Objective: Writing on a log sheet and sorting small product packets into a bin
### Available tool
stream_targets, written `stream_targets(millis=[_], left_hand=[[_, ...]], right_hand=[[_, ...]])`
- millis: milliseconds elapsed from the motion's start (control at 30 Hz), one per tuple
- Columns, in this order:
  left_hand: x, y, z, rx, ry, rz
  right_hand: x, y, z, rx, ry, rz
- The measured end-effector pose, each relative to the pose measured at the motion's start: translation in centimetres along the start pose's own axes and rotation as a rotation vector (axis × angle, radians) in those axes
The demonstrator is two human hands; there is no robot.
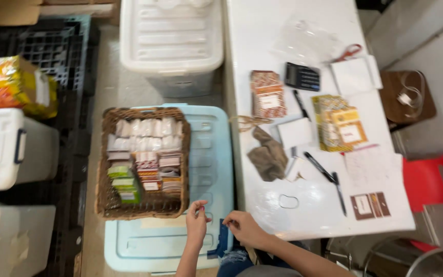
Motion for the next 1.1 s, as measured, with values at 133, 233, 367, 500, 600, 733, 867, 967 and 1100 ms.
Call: stream_targets(millis=[133,233,367,500,600,733,867,967,1100], left_hand=[[6.1,2.1,1.1,0.111,-0.093,-0.127],[11.1,1.8,2.8,0.113,-0.144,-0.208],[17.6,-1.3,4.9,0.106,-0.18,-0.278],[23.6,-1.4,9.6,-0.021,-0.232,-0.323],[27.0,-1.9,10.8,-0.015,-0.231,-0.263],[29.8,-1.4,11.5,0.014,-0.19,-0.229],[31.8,-2.0,10.9,0.03,-0.193,-0.141],[33.0,-1.8,10.9,0.001,-0.199,-0.086],[34.4,0.1,11.4,-0.027,-0.192,-0.095]], right_hand=[[-6.1,0.5,2.9,0.068,0.136,-0.016],[-10.2,1.7,6.3,0.091,0.191,0.054],[-14.7,3.8,11.3,0.221,0.24,0.02],[-18.6,5.4,15.1,0.222,0.306,-0.056],[-21.4,5.9,16.3,0.235,0.322,-0.105],[-25.7,5.2,16.5,0.255,0.298,-0.107],[-30.0,8.0,15.7,0.171,0.369,-0.056],[-34.3,8.6,14.2,0.137,0.5,0.063],[-40.9,3.4,11.2,0.005,0.714,0.516]])
Point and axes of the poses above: each hand's wrist, its own z-axis away from the middle knuckle, its own x-axis out of the palm, y = z × x, the point moved 3 cm from there along -z, towards the middle knuckle, and after that the axes turned 13 degrees about -x, right-handed, at the moved point
